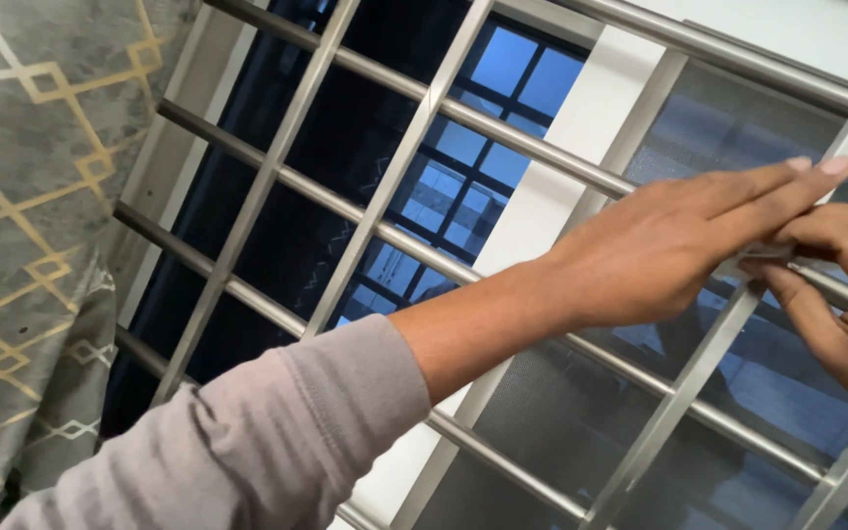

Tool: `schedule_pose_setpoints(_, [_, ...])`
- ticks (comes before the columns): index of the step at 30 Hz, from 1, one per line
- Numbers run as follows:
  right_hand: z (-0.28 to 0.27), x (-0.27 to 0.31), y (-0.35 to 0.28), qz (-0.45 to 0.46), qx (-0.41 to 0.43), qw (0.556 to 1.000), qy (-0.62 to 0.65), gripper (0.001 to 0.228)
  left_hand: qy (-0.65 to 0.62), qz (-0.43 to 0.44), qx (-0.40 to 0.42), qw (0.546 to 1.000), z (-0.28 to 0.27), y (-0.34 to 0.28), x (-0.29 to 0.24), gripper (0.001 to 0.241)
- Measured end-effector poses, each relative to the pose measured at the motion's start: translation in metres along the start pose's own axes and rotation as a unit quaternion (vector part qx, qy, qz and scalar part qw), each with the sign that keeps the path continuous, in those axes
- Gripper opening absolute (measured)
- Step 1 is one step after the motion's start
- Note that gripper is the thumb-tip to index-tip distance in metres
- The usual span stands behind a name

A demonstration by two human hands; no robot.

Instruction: The person cleans a metal window grille using a white cloth. They wipe the horizontal and vertical bars of the grille and the adjacent window frame, moving from the lower section upwards.

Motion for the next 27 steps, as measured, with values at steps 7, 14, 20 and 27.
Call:
schedule_pose_setpoints(7, [-0.002,0.019,0.018,-0.038,-0.003,0.998,-0.048,0.03,0.108,-0.033,0.157,0.981,-0.019,0.011,0.002,0.046])
schedule_pose_setpoints(14, [0.019,-0.004,0.007,-0.065,0.019,0.978,-0.199,0.043,0.206,0.021,0.18,0.962,-0.028,0.017,0.014,0.035])
schedule_pose_setpoints(20, [0.028,-0.004,0.019,-0.032,0.066,0.98,-0.184,0.037,0.231,0.029,0.202,0.951,-0.022,0.027,0.002,0.029])
schedule_pose_setpoints(27, [0.033,0.013,0.031,-0.074,0.019,0.968,-0.237,0.047,0.281,0.088,0.179,0.939,-0.011,0.027,-0.019,0.009])
Point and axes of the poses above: each hand's wrist, its own y-axis towards the middle knuckle, its own z-axis out of the palm, x = y × z, the point moved 5 cm from there along y, towards the middle knuckle, and after that the axes turned 14 degrees about -x, right-handed, at the moved point
